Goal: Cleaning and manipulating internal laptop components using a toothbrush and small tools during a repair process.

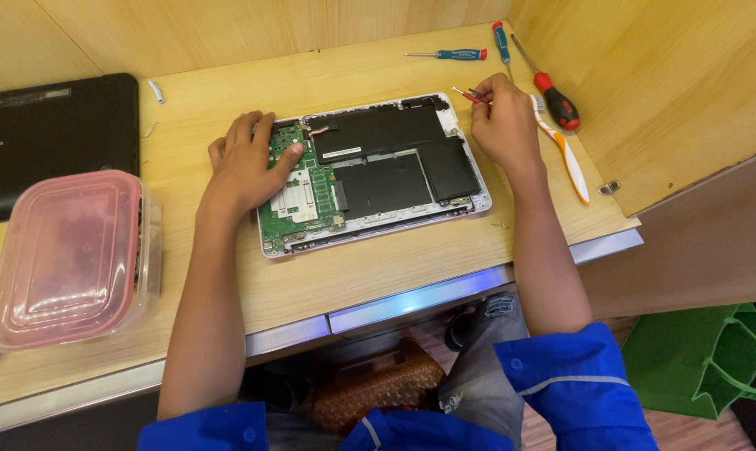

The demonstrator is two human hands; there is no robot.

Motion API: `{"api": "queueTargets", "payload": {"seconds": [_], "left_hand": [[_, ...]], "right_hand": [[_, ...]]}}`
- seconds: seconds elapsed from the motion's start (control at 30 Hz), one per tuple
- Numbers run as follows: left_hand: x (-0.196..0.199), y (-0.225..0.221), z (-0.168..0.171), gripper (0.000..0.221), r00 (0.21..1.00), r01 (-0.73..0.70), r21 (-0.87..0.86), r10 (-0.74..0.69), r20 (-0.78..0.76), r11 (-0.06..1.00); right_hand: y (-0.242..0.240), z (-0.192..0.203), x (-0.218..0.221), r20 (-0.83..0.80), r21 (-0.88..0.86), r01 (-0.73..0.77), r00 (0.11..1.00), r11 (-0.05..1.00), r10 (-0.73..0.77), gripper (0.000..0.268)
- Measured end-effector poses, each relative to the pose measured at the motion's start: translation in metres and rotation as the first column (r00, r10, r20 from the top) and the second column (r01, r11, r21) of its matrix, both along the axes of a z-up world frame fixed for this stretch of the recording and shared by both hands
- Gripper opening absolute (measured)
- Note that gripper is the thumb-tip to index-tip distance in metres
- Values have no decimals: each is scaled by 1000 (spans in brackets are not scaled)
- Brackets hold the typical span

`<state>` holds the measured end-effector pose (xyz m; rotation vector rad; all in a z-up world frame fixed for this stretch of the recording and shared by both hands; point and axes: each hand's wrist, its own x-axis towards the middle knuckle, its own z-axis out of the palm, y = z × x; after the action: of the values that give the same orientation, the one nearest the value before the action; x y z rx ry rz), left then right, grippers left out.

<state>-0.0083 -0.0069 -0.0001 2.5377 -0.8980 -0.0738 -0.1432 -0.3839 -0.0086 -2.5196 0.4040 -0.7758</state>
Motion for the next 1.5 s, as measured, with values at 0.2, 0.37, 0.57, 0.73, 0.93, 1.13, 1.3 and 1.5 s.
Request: {"api": "queueTargets", "payload": {"seconds": [0.2, 0.37, 0.57, 0.73, 0.93, 1.13, 1.3, 1.5], "left_hand": [[0, 2, -3, 69, 997, 22, -22, -21, 77, 1000], [-2, -9, -22, 70, 989, -26, -94, 39, 140, 995], [0, -12, -28, 62, 975, -94, -151, 122, 184, 984], [7, -16, -38, 64, 962, -121, -153, 153, 226, 981], [6, -21, -36, 63, 961, -144, -141, 172, 218, 979], [-1, -19, -21, 62, 971, -169, -74, 179, 157, 983], [-4, -25, -16, 60, 977, -151, -110, 165, 133, 982], [2, -30, -32, 52, 967, -141, -139, 167, 192, 980]], "right_hand": [[10, 6, 0, -66, 111, -57, 996, 992, 65, 23], [47, 30, -8, -400, 74, 22, 916, 997, 9, 32], [50, 24, -1, -481, -95, -42, 877, 995, -9, 36], [50, 23, -2, -491, -114, -71, 871, 991, 6, 37], [39, 13, -1, -479, -156, -79, 878, 985, -5, 39], [0, -26, 11, -426, -252, -136, 904, 958, 16, 39], [-78, -123, 49, -81, 175, -229, 966, 958, 246, 18], [-107, -147, 70, -176, 397, -132, 960, 908, 216, 37]]}}
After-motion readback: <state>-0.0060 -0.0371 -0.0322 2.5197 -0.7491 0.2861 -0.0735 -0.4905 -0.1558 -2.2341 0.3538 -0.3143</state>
